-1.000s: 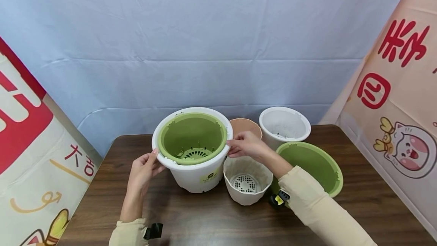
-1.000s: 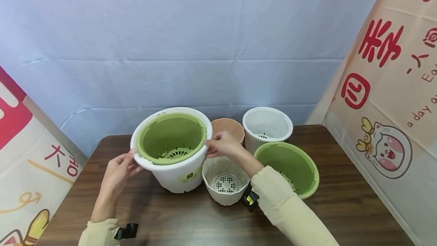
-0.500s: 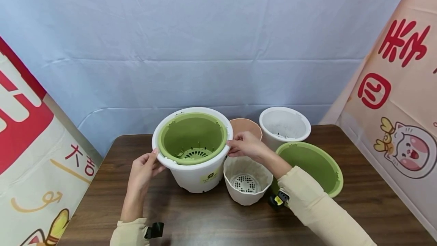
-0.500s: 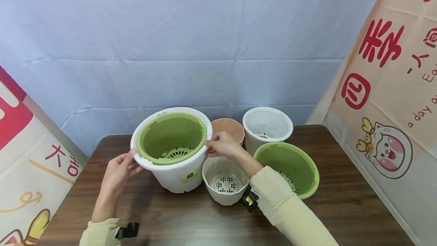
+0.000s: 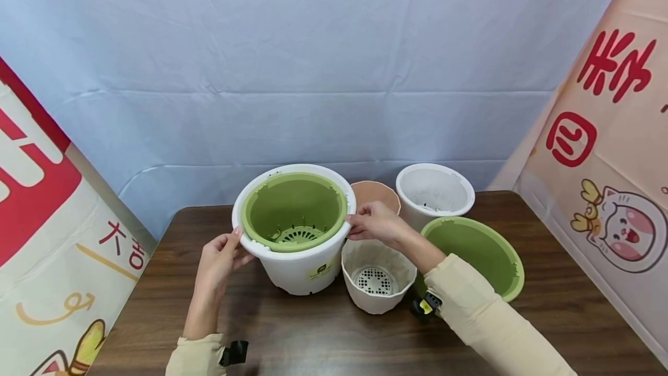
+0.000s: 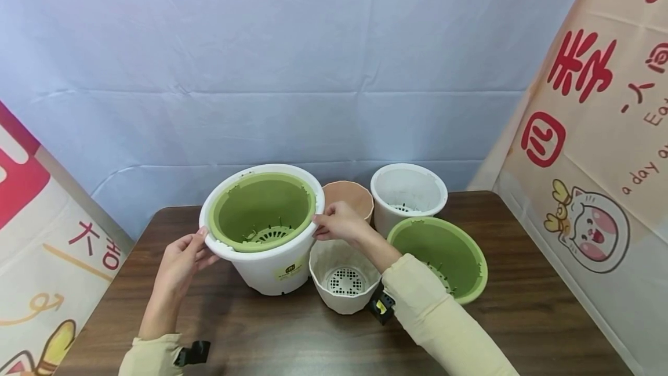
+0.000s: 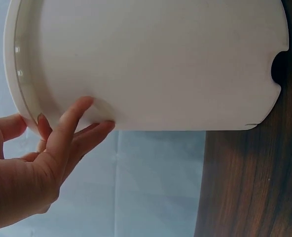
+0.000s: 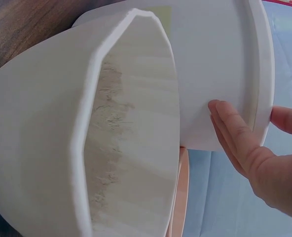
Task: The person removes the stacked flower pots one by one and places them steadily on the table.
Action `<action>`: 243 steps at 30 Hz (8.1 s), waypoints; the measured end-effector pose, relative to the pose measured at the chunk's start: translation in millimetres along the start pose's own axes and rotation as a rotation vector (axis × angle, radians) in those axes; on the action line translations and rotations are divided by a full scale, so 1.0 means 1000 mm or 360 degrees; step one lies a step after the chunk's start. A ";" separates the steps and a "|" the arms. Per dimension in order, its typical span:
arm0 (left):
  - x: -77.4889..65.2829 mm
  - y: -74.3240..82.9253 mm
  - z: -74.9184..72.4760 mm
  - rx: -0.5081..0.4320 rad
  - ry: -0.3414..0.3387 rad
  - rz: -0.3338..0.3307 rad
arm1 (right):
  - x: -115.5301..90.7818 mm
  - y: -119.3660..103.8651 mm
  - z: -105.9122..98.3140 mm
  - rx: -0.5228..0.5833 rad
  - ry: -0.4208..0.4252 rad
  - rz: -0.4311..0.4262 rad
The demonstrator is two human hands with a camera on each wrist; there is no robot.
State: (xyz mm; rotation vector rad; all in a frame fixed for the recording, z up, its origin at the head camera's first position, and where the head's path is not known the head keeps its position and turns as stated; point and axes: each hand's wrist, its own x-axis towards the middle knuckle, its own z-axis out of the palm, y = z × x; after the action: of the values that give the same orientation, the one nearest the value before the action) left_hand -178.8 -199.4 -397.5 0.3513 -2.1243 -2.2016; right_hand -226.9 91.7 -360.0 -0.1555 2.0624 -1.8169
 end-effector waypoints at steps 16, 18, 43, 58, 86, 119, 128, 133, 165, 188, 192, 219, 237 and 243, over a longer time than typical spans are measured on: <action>-0.003 0.009 -0.003 0.0259 0.0057 0.0033 | 0.000 0.001 0.001 0.0044 0.0007 -0.0005; -0.004 0.011 -0.003 0.0274 0.0066 0.0044 | 0.000 0.001 0.001 0.0044 0.0009 -0.0005; -0.004 0.041 -0.012 0.0761 0.0104 0.0237 | -0.001 -0.001 0.002 0.0035 0.0027 0.0001; 0.006 0.058 -0.008 0.1031 -0.0060 0.0224 | -0.001 -0.002 0.002 0.0035 0.0031 0.0007; 0.022 0.056 0.011 0.1568 -0.0014 0.0320 | -0.002 -0.001 0.003 0.0045 0.0041 -0.0001; 0.028 0.059 0.014 0.1734 -0.0044 0.0360 | -0.001 -0.001 0.002 0.0035 0.0035 -0.0002; 0.028 0.060 0.015 0.1774 -0.0024 0.0364 | 0.000 -0.001 0.002 0.0039 0.0042 0.0011; 0.028 0.060 0.015 0.1809 -0.0010 0.0365 | 0.000 -0.001 0.002 0.0036 0.0041 0.0020; 0.028 0.063 0.018 0.1901 0.0051 0.0461 | 0.001 0.001 0.001 0.0059 0.0028 0.0036; 0.026 0.065 0.018 0.1900 0.0053 0.0473 | 0.000 0.000 0.001 0.0072 0.0017 0.0033; 0.026 0.065 0.017 0.1906 0.0050 0.0465 | 0.000 -0.001 0.002 0.0073 0.0017 0.0037; 0.025 0.066 0.001 0.1786 -0.0034 0.0401 | 0.002 0.001 0.002 0.0079 0.0024 0.0043; 0.024 0.068 -0.004 0.1759 -0.0122 0.0315 | 0.001 -0.001 0.003 0.0087 0.0017 0.0033; 0.023 0.067 -0.004 0.1747 -0.0079 0.0348 | 0.000 0.000 0.003 0.0067 -0.0007 0.0027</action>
State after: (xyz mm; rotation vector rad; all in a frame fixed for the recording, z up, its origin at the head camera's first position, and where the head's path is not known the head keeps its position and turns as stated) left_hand -207.9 -211.0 -333.9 0.0758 -2.9961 -0.7603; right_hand -225.7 88.9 -360.2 -0.1298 2.0144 -1.8468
